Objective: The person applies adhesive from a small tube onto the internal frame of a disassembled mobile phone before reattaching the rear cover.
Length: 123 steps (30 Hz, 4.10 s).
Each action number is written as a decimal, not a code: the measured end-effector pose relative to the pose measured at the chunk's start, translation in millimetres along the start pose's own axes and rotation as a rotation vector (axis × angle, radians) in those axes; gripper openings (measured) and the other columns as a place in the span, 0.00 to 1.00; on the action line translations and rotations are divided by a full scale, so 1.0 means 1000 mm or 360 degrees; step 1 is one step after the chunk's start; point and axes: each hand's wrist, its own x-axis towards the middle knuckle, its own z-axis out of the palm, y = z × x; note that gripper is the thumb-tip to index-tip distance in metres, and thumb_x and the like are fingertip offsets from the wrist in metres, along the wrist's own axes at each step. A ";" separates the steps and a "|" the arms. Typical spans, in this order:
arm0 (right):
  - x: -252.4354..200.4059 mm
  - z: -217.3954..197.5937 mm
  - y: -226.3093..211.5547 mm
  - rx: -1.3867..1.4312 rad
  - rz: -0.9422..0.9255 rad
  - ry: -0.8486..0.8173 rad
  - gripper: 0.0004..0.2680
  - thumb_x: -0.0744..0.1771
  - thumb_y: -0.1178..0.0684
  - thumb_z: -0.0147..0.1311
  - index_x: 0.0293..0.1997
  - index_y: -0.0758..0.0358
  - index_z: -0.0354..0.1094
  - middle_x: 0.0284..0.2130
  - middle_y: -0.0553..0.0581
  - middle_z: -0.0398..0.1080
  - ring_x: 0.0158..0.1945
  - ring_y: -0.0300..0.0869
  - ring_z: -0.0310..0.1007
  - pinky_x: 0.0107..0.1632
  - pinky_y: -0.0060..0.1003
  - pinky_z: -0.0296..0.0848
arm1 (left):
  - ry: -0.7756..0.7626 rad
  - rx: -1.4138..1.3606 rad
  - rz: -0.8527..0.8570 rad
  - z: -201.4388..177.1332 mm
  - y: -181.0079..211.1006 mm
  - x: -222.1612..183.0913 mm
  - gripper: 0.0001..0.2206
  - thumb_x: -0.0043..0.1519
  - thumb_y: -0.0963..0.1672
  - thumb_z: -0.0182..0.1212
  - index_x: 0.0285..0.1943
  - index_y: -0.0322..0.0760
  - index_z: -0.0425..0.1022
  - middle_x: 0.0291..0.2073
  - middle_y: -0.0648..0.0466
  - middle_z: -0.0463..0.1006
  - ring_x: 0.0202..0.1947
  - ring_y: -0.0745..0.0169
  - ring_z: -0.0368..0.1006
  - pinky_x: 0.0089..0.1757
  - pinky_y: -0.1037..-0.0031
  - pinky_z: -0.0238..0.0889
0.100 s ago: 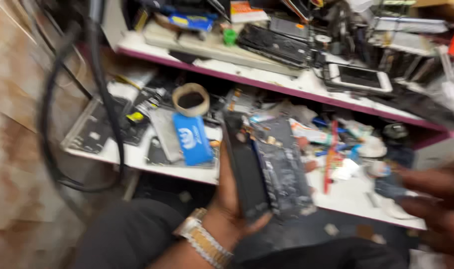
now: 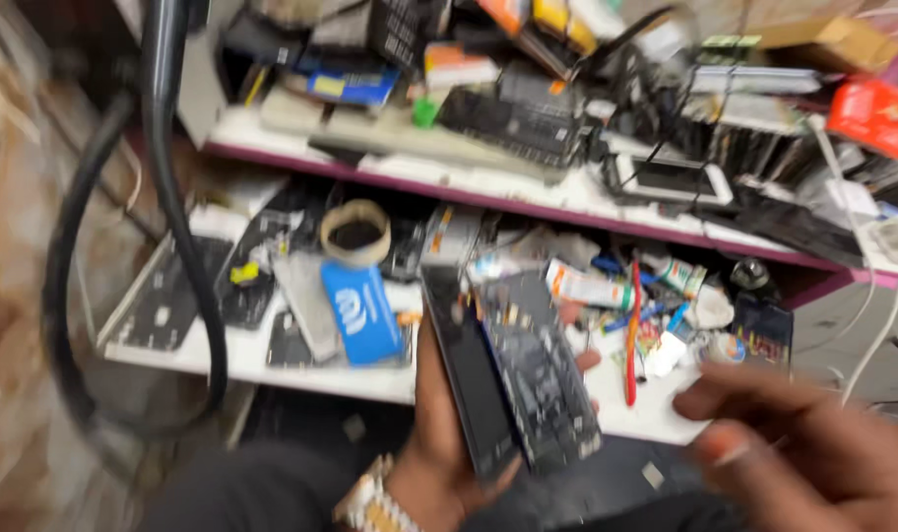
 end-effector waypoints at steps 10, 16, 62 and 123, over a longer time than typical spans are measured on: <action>-0.047 0.077 0.043 0.0547 -0.0238 -0.0191 0.22 0.62 0.62 0.68 0.62 0.75 0.67 0.45 0.63 0.75 0.48 0.43 0.77 0.52 0.37 0.75 | 0.0252 0.0044 -0.0144 -0.002 -0.031 0.003 0.31 0.65 0.58 0.42 0.69 0.35 0.66 0.58 0.46 0.77 0.53 0.47 0.75 0.47 0.60 0.72; -0.034 0.090 0.015 0.0573 -0.0032 0.0247 0.21 0.62 0.65 0.62 0.61 0.76 0.62 0.46 0.68 0.77 0.49 0.44 0.80 0.53 0.37 0.76 | 0.0163 0.0223 -0.0165 -0.005 -0.052 0.001 0.21 0.67 0.46 0.54 0.65 0.24 0.69 0.50 0.47 0.78 0.52 0.58 0.73 0.55 0.65 0.65; -0.013 0.030 0.014 0.0781 0.0342 0.0657 0.07 0.68 0.66 0.55 0.50 0.76 0.71 0.36 0.63 0.76 0.39 0.43 0.77 0.43 0.35 0.74 | 0.0183 -0.0423 -0.0213 0.005 -0.029 -0.006 0.39 0.63 0.66 0.42 0.62 0.32 0.72 0.42 0.45 0.82 0.39 0.55 0.79 0.40 0.67 0.74; -0.022 0.075 -0.005 0.0237 -0.0241 -0.0017 0.11 0.62 0.63 0.64 0.47 0.69 0.72 0.68 0.74 0.60 0.76 0.56 0.58 0.73 0.49 0.55 | 0.0313 -0.0171 0.0035 0.011 -0.021 -0.012 0.47 0.57 0.68 0.48 0.71 0.29 0.65 0.53 0.39 0.77 0.49 0.49 0.78 0.46 0.61 0.75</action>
